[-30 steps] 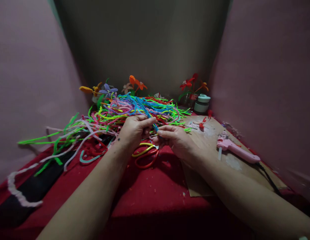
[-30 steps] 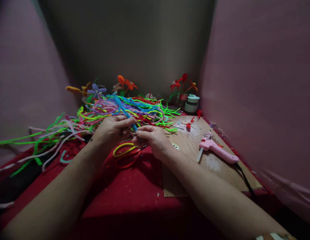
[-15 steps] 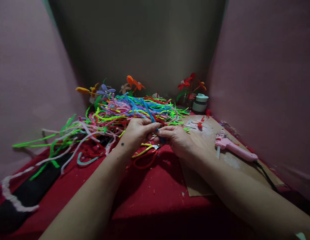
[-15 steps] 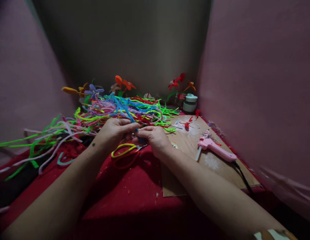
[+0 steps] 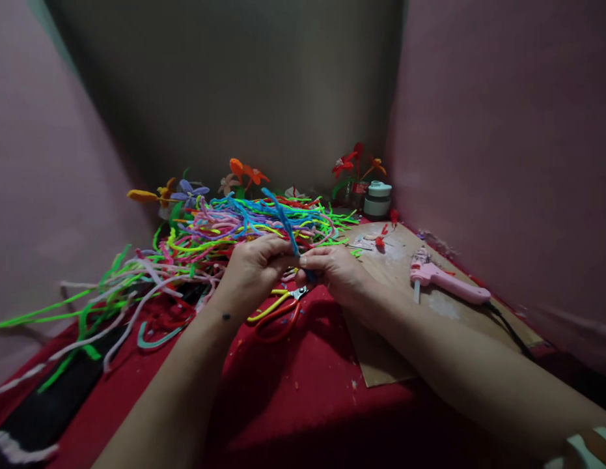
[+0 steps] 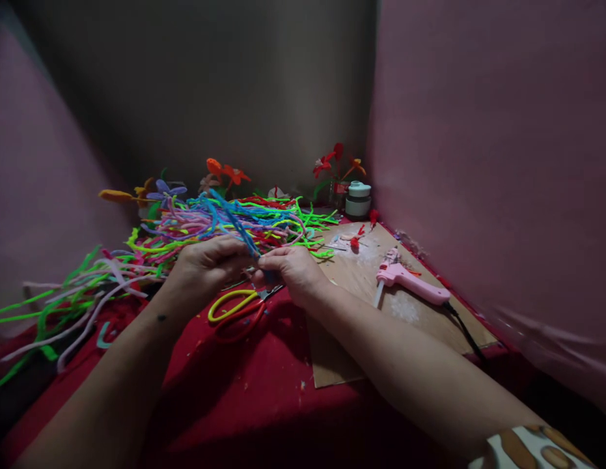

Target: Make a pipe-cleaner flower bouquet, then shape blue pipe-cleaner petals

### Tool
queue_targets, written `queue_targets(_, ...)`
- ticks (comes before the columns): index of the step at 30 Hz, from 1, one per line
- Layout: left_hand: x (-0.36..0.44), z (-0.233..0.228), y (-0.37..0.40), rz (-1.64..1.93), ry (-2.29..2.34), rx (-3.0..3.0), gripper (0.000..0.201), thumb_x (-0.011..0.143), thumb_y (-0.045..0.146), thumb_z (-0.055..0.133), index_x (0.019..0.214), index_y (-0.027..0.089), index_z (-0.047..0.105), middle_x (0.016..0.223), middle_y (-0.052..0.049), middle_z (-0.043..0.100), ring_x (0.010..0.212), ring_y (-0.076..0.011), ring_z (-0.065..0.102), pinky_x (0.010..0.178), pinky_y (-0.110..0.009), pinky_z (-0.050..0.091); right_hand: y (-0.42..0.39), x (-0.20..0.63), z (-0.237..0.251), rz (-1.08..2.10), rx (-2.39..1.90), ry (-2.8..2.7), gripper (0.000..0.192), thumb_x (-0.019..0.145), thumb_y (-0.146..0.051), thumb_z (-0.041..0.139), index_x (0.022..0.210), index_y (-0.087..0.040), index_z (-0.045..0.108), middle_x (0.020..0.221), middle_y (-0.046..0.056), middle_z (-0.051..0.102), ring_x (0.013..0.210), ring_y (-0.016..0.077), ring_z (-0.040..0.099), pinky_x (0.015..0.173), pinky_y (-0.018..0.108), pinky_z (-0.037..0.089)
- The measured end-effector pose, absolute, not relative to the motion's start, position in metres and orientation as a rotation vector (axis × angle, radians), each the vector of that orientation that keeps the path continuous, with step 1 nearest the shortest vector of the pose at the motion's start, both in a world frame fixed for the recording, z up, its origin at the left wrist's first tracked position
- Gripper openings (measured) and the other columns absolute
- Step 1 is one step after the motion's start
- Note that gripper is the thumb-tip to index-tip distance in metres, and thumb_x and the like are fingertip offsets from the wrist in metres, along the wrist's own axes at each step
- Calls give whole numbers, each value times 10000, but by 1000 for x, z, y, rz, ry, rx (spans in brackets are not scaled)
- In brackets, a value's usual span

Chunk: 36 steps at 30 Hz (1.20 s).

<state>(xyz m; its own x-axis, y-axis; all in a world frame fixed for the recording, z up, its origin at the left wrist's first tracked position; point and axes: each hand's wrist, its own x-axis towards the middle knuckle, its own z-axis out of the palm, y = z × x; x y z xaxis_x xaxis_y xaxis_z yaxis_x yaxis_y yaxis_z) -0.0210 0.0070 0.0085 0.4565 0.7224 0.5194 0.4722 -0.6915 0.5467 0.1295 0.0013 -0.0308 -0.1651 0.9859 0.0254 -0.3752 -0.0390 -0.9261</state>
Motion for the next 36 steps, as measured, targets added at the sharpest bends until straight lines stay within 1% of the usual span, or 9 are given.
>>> queue_targets(4, -21, 9, 11, 1060, 929, 2459, 171, 778, 261, 529, 647, 174, 597, 675, 5, 516, 623, -108, 467, 587, -201, 372, 3, 131, -30, 1501, -823, -1079, 78, 573, -192, 639, 555, -124, 605, 473, 15, 609, 421, 107, 539, 464, 233, 402)
queue_targets(10, -26, 11, 10, 922, 1160, 2858, 269, 825, 296, 486, 609, 190, 606, 639, 8, 491, 564, -98, 438, 549, -208, 319, 0, 132, -28, 1492, -855, -1163, 78, 582, -169, 603, 514, -134, 587, 466, 9, 604, 421, 95, 510, 468, 228, 392)
queue_targets(15, -31, 7, 7, 820, 1317, 3090, 218, 854, 307, 462, 760, 224, 640, 713, -2, 528, 599, -113, 481, 534, -218, 305, -3, 133, -24, 1429, -861, -1268, 126, 584, -215, 622, 500, -127, 590, 449, 6, 584, 421, 87, 481, 493, 235, 379)
queue_targets(24, -24, 11, 8, 832, 1439, 2862, 254, 848, 335, 449, 685, 188, 578, 689, -33, 561, 618, -155, 513, 588, -247, 352, -5, 130, -24, 1399, -860, -1309, 209, 562, -309, 695, 534, -129, 593, 466, 0, 581, 442, 93, 490, 530, 252, 380)
queue_targets(27, -39, 14, 21, 1037, 1756, 2635, 283, 871, 391, 399, 867, 212, 617, 737, -44, 610, 664, -188, 556, 609, -271, 354, -6, 131, -23, 1427, -843, -1304, 168, 570, -280, 672, 549, -131, 598, 465, 0, 584, 440, 91, 485, 528, 250, 381)
queue_targets(29, -54, 16, 31, 1234, 1914, 2422, 307, 852, 394, 436, 1065, 218, 571, 761, -47, 628, 660, -204, 567, 605, -286, 366, -7, 131, -23, 1453, -839, -1292, 170, 559, -282, 675, 556, -129, 602, 465, 4, 588, 440, 93, 491, 530, 253, 391)
queue_targets(31, -65, 18, 36, 1458, 2054, 2293, 358, 803, 382, 524, 1087, 167, 565, 791, -85, 623, 722, -243, 572, 650, -327, 393, -7, 132, -23, 1464, -837, -1268, 173, 549, -284, 676, 557, -126, 606, 473, 10, 598, 437, 93, 496, 523, 252, 397)
queue_targets(34, -63, 22, 23, 1890, 1773, 2424, 278, 821, 286, 515, 1057, 159, 588, 959, -114, 593, 843, -236, 559, 768, -355, 419, -5, 132, -24, 1458, -839, -1215, 131, 549, -252, 650, 552, -127, 610, 465, 9, 602, 418, 90, 491, 498, 245, 393)
queue_targets(36, -51, 24, 9, 1840, 1410, 2582, 210, 831, 232, 508, 1012, 192, 608, 963, -75, 593, 848, -197, 556, 761, -324, 438, -3, 133, -24, 1453, -841, -1193, 103, 546, -226, 638, 540, -128, 608, 452, 8, 599, 415, 94, 496, 489, 243, 395)
